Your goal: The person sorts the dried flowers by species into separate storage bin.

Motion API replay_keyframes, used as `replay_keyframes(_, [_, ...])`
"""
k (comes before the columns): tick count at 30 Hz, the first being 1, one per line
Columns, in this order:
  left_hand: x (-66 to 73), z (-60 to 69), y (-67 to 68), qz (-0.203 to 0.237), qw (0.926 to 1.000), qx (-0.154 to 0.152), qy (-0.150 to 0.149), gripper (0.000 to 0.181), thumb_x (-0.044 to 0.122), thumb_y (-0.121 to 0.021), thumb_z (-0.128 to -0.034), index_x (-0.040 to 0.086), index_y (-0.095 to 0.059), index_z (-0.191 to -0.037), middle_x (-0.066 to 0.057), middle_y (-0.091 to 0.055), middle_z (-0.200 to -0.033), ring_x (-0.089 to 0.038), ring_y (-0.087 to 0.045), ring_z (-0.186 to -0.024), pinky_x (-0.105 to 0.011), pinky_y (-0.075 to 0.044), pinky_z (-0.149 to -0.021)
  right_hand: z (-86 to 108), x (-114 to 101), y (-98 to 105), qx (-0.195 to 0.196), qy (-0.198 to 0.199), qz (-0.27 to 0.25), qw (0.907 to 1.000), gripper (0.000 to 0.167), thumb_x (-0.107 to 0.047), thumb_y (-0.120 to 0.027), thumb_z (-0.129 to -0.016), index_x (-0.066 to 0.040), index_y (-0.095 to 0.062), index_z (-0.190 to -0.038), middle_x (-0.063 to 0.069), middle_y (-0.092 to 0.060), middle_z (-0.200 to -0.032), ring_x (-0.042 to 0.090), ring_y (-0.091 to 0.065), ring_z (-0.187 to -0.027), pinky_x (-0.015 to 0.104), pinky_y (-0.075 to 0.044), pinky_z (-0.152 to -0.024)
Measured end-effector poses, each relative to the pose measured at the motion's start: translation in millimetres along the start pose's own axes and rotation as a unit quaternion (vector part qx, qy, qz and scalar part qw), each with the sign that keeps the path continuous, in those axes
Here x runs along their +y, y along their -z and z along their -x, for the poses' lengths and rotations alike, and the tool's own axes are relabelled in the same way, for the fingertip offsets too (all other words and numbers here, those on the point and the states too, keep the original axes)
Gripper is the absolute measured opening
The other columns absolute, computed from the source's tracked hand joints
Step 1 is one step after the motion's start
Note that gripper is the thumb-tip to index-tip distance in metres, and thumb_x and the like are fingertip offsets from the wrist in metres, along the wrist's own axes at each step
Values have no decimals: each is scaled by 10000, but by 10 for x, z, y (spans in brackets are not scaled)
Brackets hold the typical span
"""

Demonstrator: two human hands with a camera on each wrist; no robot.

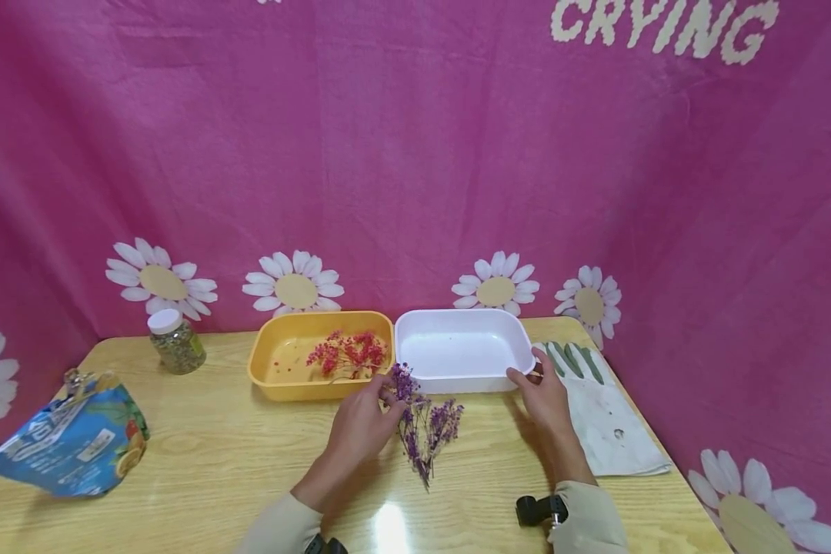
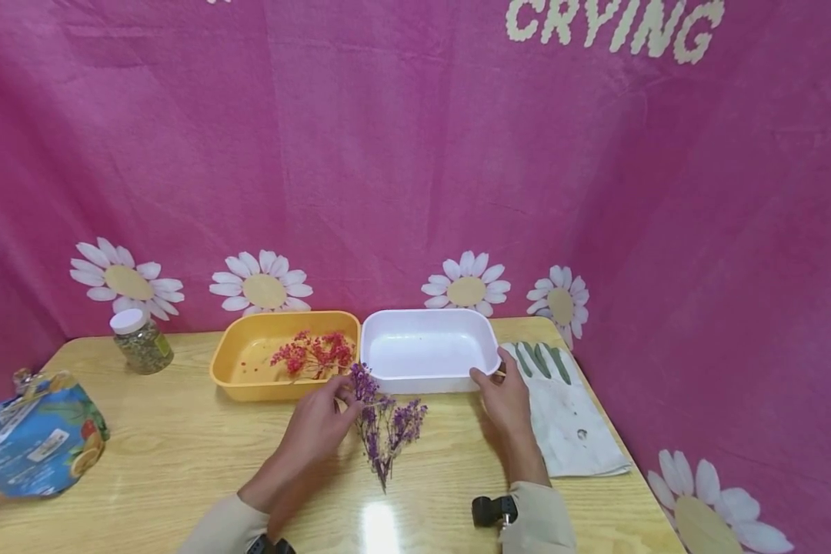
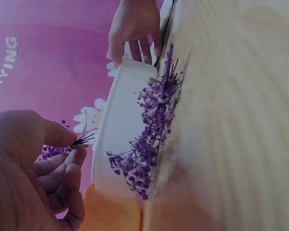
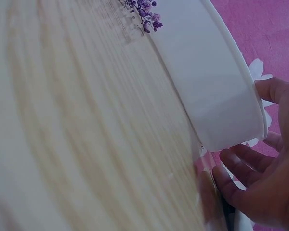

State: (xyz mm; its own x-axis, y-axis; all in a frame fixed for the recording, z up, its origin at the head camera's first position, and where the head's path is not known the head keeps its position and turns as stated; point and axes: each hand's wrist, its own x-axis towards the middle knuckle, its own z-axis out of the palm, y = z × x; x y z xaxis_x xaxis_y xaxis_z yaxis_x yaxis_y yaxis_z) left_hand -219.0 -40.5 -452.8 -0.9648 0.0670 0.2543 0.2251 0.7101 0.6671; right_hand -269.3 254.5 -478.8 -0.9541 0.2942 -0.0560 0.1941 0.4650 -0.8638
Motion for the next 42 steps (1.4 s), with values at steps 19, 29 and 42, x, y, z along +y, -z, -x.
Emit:
replay_keyframes(19, [238, -392, -83, -171, 9989, 182, -386, 562, 211, -667, -833, 121, -509, -1364, 86, -658, -718, -48, -530, -560, -251, -436, -552, -42, -32, -1, 24, -27, -31, 10000, 749, -358, -600, -934, -151, -214, -1541, 187, -450, -1381, 314, -503, -1223, 407, -428, -1008])
replay_keyframes(29, [261, -651, -158, -378, 9992, -95, -131, 612, 237, -643, -846, 126, -453, -1418, 77, -670, -733, -81, -544, -571, -279, -442, -566, -55, -35, 1, -3, -116, -70, 9999, 746, -355, -593, -937, -168, -204, -1546, 193, -428, -1414, 336, -493, -1245, 449, -435, -1045])
replay_keyframes(42, [289, -766, -298, -774, 9967, -104, 214, 573, 272, -681, -860, 126, -486, -1379, 22, -703, -758, -141, -608, -615, -335, -472, -576, -29, -6, -25, 90, -233, -149, 9996, 739, -349, -602, -933, -168, -221, -1540, 194, -431, -1402, 344, -490, -1242, 459, -426, -1051])
